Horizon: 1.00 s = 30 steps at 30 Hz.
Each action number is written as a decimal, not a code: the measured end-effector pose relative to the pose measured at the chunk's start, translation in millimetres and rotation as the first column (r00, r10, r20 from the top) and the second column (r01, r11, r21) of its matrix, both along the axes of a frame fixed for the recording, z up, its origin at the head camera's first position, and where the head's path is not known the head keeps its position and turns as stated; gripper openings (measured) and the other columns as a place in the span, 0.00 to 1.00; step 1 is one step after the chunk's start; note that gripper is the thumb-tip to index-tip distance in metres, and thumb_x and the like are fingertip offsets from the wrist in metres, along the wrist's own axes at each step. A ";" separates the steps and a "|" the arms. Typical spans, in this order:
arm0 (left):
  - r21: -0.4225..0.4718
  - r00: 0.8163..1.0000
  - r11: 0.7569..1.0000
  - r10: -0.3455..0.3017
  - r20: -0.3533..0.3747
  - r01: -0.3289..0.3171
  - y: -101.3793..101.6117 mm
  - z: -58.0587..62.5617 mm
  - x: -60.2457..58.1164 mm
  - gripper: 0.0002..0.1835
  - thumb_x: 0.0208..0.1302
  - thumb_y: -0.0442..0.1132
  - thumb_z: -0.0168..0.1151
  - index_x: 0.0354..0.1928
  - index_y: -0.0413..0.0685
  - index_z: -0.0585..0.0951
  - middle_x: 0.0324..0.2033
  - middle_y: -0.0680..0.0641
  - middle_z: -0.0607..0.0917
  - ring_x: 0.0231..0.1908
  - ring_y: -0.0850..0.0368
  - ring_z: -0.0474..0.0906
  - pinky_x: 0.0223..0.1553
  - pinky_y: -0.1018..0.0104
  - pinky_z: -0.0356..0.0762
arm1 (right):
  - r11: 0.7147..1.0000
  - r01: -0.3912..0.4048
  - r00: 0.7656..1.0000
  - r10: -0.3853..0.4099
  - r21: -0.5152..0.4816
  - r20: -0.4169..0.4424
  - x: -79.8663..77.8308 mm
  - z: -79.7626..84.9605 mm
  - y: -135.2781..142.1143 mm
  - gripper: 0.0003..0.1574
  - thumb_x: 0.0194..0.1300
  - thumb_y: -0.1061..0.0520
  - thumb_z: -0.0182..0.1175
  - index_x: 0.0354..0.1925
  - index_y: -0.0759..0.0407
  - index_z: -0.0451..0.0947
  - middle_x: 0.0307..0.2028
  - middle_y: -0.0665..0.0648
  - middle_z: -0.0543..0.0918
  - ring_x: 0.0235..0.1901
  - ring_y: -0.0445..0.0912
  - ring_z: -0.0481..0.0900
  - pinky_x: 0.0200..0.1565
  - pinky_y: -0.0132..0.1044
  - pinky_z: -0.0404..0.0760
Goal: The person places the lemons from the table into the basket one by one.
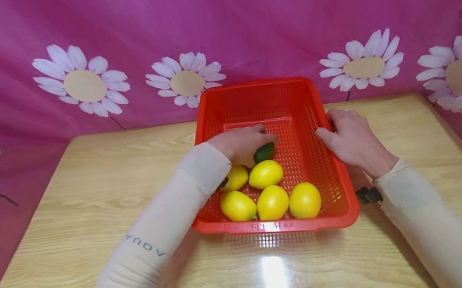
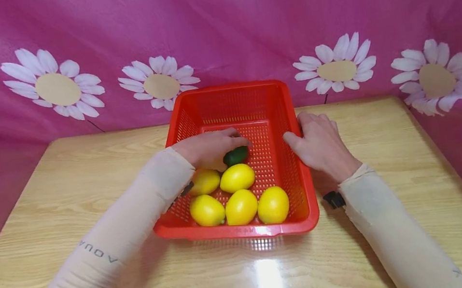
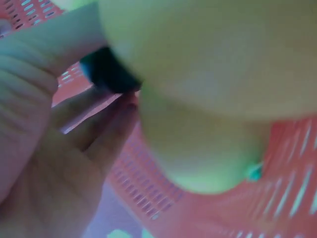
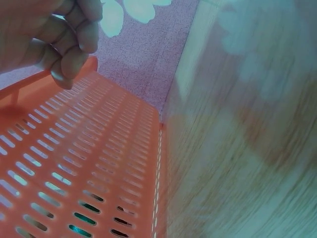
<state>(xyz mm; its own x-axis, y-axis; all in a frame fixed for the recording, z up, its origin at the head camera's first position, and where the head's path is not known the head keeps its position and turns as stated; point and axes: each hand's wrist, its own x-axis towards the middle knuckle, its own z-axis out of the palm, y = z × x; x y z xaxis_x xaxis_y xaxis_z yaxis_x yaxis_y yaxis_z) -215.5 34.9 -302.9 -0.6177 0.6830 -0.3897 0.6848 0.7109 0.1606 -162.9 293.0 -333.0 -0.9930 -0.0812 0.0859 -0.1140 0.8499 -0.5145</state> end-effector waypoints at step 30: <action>0.454 0.791 0.837 0.488 -0.369 -0.305 -210.3 31.2 13.9 0.38 0.71 0.55 0.62 0.72 0.37 0.67 0.65 0.32 0.74 0.70 0.31 0.65 0.73 0.33 0.61 | 0.995 -0.025 0.997 0.017 0.097 0.082 -17.7 5.6 49.6 0.48 0.79 0.28 0.28 0.69 0.64 0.66 0.57 0.74 0.77 0.57 0.69 0.74 0.57 0.67 0.73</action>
